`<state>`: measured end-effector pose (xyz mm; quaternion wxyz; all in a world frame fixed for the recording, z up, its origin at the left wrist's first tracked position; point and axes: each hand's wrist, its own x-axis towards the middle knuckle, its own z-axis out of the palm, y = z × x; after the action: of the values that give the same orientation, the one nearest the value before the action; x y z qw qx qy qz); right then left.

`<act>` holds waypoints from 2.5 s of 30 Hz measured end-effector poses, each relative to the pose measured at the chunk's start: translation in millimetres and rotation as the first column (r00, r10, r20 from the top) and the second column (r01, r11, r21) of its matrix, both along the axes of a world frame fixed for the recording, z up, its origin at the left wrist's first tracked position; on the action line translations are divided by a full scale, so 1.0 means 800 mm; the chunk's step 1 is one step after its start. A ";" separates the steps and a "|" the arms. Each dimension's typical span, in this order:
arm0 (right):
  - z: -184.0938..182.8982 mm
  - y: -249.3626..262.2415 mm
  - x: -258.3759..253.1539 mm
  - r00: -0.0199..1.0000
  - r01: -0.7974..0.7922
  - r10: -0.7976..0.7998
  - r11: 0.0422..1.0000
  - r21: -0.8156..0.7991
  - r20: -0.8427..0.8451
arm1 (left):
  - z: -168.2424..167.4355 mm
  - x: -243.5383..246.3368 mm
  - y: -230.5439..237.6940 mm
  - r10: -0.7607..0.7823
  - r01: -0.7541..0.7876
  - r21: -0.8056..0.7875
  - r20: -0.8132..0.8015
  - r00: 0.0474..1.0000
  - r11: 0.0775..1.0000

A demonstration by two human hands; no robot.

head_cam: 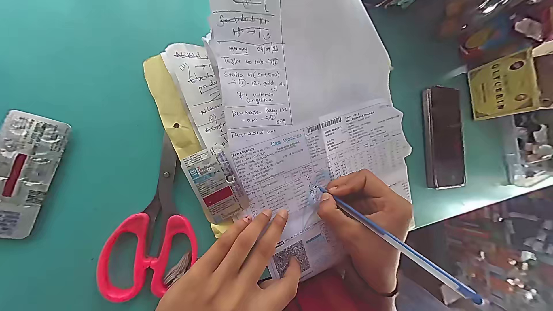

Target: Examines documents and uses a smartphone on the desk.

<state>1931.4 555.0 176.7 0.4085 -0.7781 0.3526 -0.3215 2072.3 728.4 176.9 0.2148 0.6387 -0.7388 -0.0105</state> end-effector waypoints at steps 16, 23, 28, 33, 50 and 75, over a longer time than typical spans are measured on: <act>0.001 0.001 0.001 1.000 0.015 -0.015 1.000 0.008 -0.017 | 0.001 0.000 0.001 -0.001 0.001 0.008 0.004 1.000 1.000; 0.001 0.000 0.000 1.000 0.019 -0.019 1.000 0.008 -0.012 | 0.001 0.000 0.001 -0.001 0.001 0.008 0.002 1.000 1.000; 0.001 0.001 0.002 0.999 0.038 -0.037 0.999 0.014 -0.024 | 0.001 0.000 0.001 0.000 0.000 0.011 0.008 1.000 1.000; 0.001 0.000 -0.001 1.000 0.014 -0.014 1.000 0.017 0.000 | 0.001 -0.001 0.001 0.004 -0.004 0.009 0.006 1.000 1.000; 0.000 -0.001 -0.002 0.999 -0.023 0.023 1.000 -0.009 -0.022 | 0.002 0.000 0.000 0.001 -0.002 0.015 0.009 1.000 1.000; 0.000 -0.005 -0.005 0.999 -0.032 0.032 0.999 0.019 0.012 | 0.002 0.001 0.001 -0.010 0.010 0.016 0.014 1.000 1.000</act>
<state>1927.0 550.7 176.6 0.4233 -0.7777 0.3407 -0.3160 2073.3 728.9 178.2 0.2045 0.6366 -0.7435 -0.0133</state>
